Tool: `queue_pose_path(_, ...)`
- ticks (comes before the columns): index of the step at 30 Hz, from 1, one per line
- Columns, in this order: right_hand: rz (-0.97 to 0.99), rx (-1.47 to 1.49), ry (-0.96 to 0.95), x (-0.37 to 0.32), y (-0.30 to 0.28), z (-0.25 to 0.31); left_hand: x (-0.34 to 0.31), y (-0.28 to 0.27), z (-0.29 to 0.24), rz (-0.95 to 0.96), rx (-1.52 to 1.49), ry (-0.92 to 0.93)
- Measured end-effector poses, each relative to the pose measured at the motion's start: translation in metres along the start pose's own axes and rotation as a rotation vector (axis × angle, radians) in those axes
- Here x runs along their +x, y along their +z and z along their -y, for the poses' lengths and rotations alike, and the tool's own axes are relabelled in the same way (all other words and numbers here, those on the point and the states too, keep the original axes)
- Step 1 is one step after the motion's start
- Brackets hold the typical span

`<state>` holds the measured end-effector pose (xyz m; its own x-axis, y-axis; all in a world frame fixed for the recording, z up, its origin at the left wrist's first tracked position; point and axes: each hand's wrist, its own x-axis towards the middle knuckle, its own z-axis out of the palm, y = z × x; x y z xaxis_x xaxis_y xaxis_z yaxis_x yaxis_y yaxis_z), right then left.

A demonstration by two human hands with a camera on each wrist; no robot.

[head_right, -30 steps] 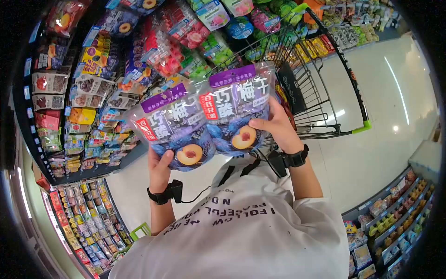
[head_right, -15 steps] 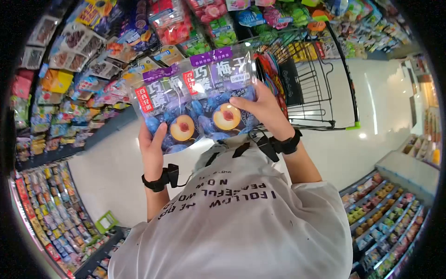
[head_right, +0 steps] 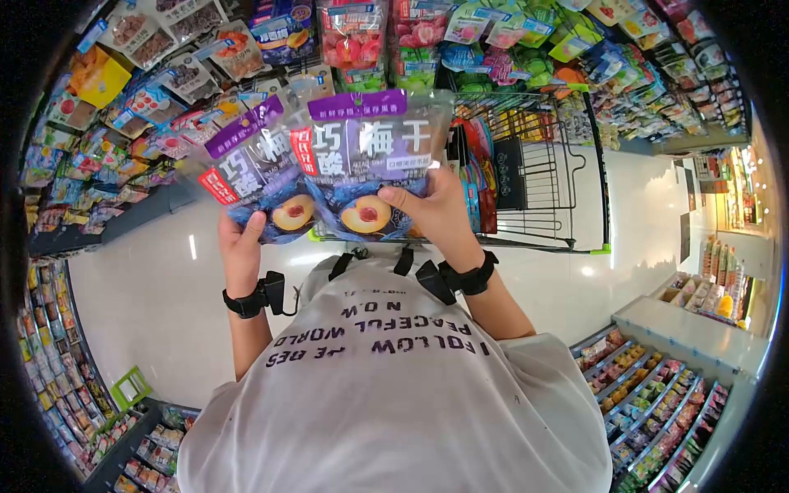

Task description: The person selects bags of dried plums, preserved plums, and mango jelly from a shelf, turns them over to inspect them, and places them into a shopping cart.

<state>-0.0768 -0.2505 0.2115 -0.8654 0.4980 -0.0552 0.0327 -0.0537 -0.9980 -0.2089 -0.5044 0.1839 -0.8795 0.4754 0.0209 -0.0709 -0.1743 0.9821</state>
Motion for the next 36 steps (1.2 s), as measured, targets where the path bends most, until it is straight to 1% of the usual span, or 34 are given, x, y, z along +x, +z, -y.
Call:
queue_pose_path(1, -0.007, 0.003, -0.011, -0.001, 0.001, -0.001, 0.003, -0.004, 0.0, 0.009, 0.002, 0.009)
queue_pose_path(3, -0.021, 0.014, -0.032, -0.003, -0.003, -0.006, 0.01, -0.008, 0.006, 0.078, 0.026, -0.066)
queue_pose_path(5, -0.077, 0.005, -0.078, -0.003, -0.007, -0.008, 0.017, -0.008, 0.014, 0.106, 0.079, -0.06)
queue_pose_path(7, -0.093, -0.065, -0.052, -0.01, -0.012, -0.012, 0.019, 0.001, 0.008, 0.123, 0.106, -0.075)
queue_pose_path(8, -0.111, -0.047, -0.049, -0.015, -0.012, -0.017, 0.019, 0.004, 0.004, 0.14, 0.124, -0.08)
queue_pose_path(10, -0.134, -0.034, -0.053, -0.018, -0.011, -0.026, 0.022, 0.012, -0.006, 0.159, 0.233, -0.024)
queue_pose_path(11, -0.142, -0.031, -0.061, -0.017, -0.01, -0.031, 0.023, 0.014, -0.007, 0.164, 0.242, -0.014)
queue_pose_path(12, -0.141, 0.046, -0.048, -0.017, -0.005, -0.036, 0.022, 0.014, -0.008, 0.156, 0.275, 0.007)
queue_pose_path(13, -0.144, 0.052, -0.052, -0.019, -0.005, -0.039, 0.02, 0.015, -0.008, 0.148, 0.308, 0.025)
queue_pose_path(15, -0.128, 0.161, 0.018, -0.021, -0.002, -0.037, 0.018, 0.014, -0.006, 0.134, 0.276, 0.035)
queue_pose_path(16, -0.133, 0.163, 0.014, -0.022, -0.001, -0.034, 0.017, 0.012, -0.005, 0.123, 0.262, 0.04)
queue_pose_path(18, -0.12, 0.298, 0.13, -0.025, -0.001, -0.028, 0.015, 0.011, -0.004, 0.115, 0.242, 0.044)
queue_pose_path(19, -0.123, 0.294, 0.129, -0.026, -0.002, -0.027, 0.015, 0.012, -0.005, 0.084, 0.214, 0.021)
queue_pose_path(21, -0.143, 0.585, 0.301, -0.026, -0.005, -0.028, 0.014, 0.013, -0.005, 0.052, 0.181, 0.004)
queue_pose_path(22, -0.168, 0.611, 0.323, -0.025, -0.006, -0.028, 0.013, 0.013, -0.004, 0.029, 0.091, -0.029)
queue_pose_path(23, -0.167, 0.602, 0.322, -0.026, -0.005, -0.026, 0.012, 0.013, -0.004, 0.005, -0.001, -0.063)
queue_pose_path(26, -0.106, 0.533, 0.341, -0.027, 0.0, -0.014, 0.01, 0.005, -0.005, -0.018, -0.033, -0.11)
queue_pose_path(27, -0.086, 0.532, 0.322, -0.025, 0.002, -0.01, 0.008, 0.0, -0.003, -0.037, -0.052, -0.105)
queue_pose_path(29, -0.051, 0.504, 0.297, -0.023, 0.008, -0.001, 0.004, -0.01, 0.001, -0.03, -0.001, -0.199)
queue_pose_path(30, -0.011, 0.426, 0.24, -0.024, 0.013, 0.004, 0.003, -0.01, 0.001, -0.045, -0.038, -0.139)
queue_pose_path(31, 0.029, 0.352, 0.182, -0.022, 0.017, 0.007, 0.002, -0.012, 0.002, -0.057, -0.053, -0.131)
queue_pose_path(32, 0.094, 0.293, 0.112, -0.019, 0.019, 0.008, -0.001, -0.017, 0.003, -0.03, -0.072, -0.13)
queue_pose_path(34, 0.144, 0.222, 0.091, -0.015, 0.021, 0.011, -0.006, -0.023, 0.003, 0.004, -0.105, -0.108)
queue_pose_path(35, 0.18, 0.163, 0.067, -0.014, 0.022, 0.012, -0.009, -0.025, 0.003, -0.008, -0.112, -0.104)
queue_pose_path(36, 0.181, 0.18, 0.088, -0.013, 0.025, 0.016, -0.011, -0.028, 0.003, -0.026, -0.124, -0.094)
